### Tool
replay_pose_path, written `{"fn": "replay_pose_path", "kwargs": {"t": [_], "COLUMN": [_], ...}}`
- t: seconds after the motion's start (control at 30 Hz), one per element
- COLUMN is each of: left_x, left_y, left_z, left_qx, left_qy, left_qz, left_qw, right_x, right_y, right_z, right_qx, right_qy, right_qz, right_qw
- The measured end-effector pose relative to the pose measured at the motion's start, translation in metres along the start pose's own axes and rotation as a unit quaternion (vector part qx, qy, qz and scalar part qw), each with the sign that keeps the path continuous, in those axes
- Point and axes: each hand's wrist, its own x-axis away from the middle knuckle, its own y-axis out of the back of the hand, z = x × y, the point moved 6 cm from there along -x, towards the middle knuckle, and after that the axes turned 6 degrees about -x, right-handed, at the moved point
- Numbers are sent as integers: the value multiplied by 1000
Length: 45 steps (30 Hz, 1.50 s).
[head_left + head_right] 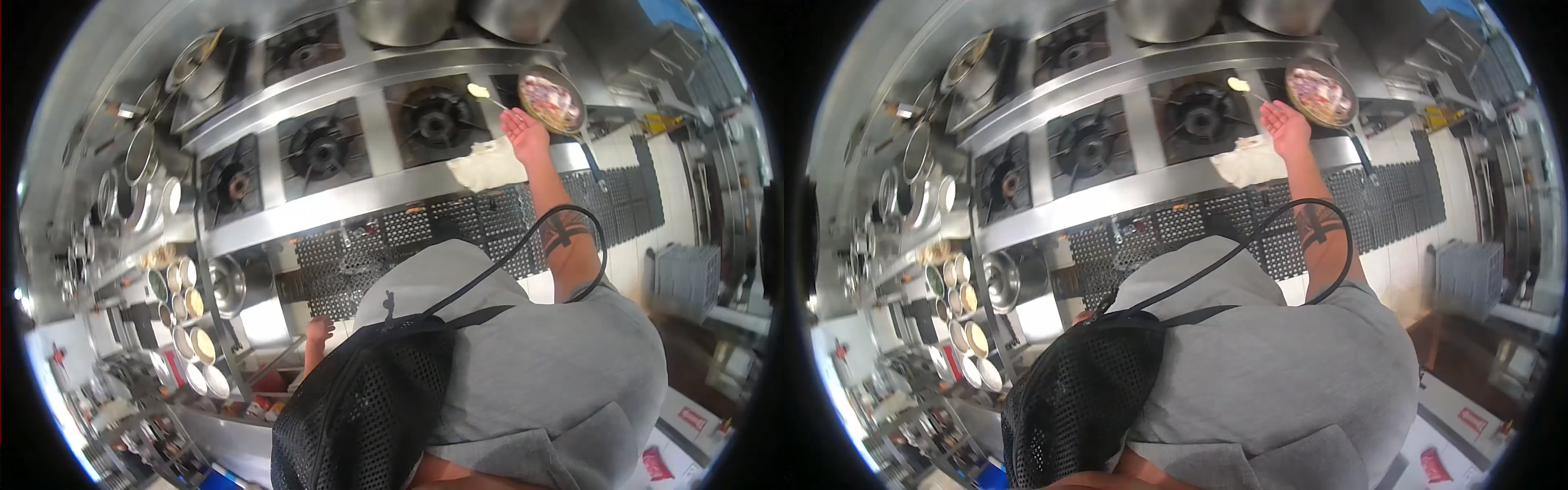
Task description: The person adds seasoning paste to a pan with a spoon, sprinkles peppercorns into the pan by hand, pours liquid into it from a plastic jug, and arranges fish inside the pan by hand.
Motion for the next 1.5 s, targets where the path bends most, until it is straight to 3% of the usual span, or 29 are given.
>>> {"fn": "replay_pose_path", "kwargs": {"t": [0.03, 0.13, 0.2, 0.23, 0.33, 0.4, 0.47, 0.5, 0.53, 0.57, 0.6, 0.67, 0.73, 0.8, 0.83, 0.93, 1.0, 1.07, 1.13, 1.17, 1.2, 1.27, 1.33, 1.4, 1.5], "left_x": [-5, -51, -42, -43, -83, -66, -35, -34, -36, -43, -38, -25, -35, -46, -46, -23, -13, -9, -14, -17, -18, -17, 4, -5, 4], "left_y": [-25, -85, -169, -197, -246, -295, -323, -324, -320, -306, -300, -280, -242, -207, -197, -215, -230, -245, -256, -261, -262, -262, -258, -223, -186], "left_z": [-30, -80, -152, -170, -166, -216, -244, -243, -239, -225, -223, -213, -171, -124, -107, -112, -119, -121, -122, -122, -121, -126, -139, -103, -77], "left_qx": [-157, -399, -418, -345, -293, -419, -379, -394, -409, -398, -398, -406, -418, -427, -408, -321, -295, -250, -234, -241, -221, -389, -304, -277, -218], "left_qy": [-65, -165, -115, -67, -126, -158, -139, -159, -181, -105, -101, -29, -40, -52, -89, -76, -16, 26, -22, -36, -39, -52, -19, -53, -54], "left_qz": [-53, 5, -56, -92, -100, -16, -20, -20, -22, -51, -54, -115, -90, -68, -53, -54, -89, -118, -119, -123, -138, -142, -151, -211, -216], "left_qw": [984, 902, 899, 932, 943, 894, 915, 905, 894, 910, 910, 906, 903, 900, 907, 942, 951, 961, 965, 962, 965, 909, 940, 936, 950], "right_x": [-14, -42, -60, -66, -75, -93, -115, -125, -123, -120, -121, -122, -125, -118, -117, -120, -132, -110, -100, -107, -122, -151, -124, -103, -80], "right_y": [25, 87, 124, 136, 147, 154, 168, 178, 174, 166, 164, 163, 156, 142, 134, 137, 139, 111, 97, 105, 114, 136, 96, 68, 31], "right_z": [29, 106, 153, 171, 210, 218, 223, 233, 234, 235, 235, 231, 230, 225, 224, 218, 218, 220, 216, 211, 200, 171, 141, 93, 8], "right_qx": [10, 26, 46, 42, 69, 72, 285, 553, 553, 559, 564, 563, 560, 459, 460, 402, 494, 474, 453, 364, 271, 58, 62, 96, 132], "right_qy": [20, 70, 110, 112, 135, 140, 219, 333, 328, 352, 374, 372, 375, 345, 344, 291, 310, 319, 331, 322, 304, 226, 108, 60, -42], "right_qz": [-10, -42, -91, -91, -81, -62, -120, -154, -154, -166, -177, -165, -151, -119, -114, -146, -163, -157, -146, -138, -122, 45, 21, 4, 46], "right_qw": [1000, 996, 989, 989, 985, 986, 925, 749, 750, 733, 715, 720, 723, 810, 811, 856, 796, 805, 815, 863, 905, 971, 992, 994, 989]}}
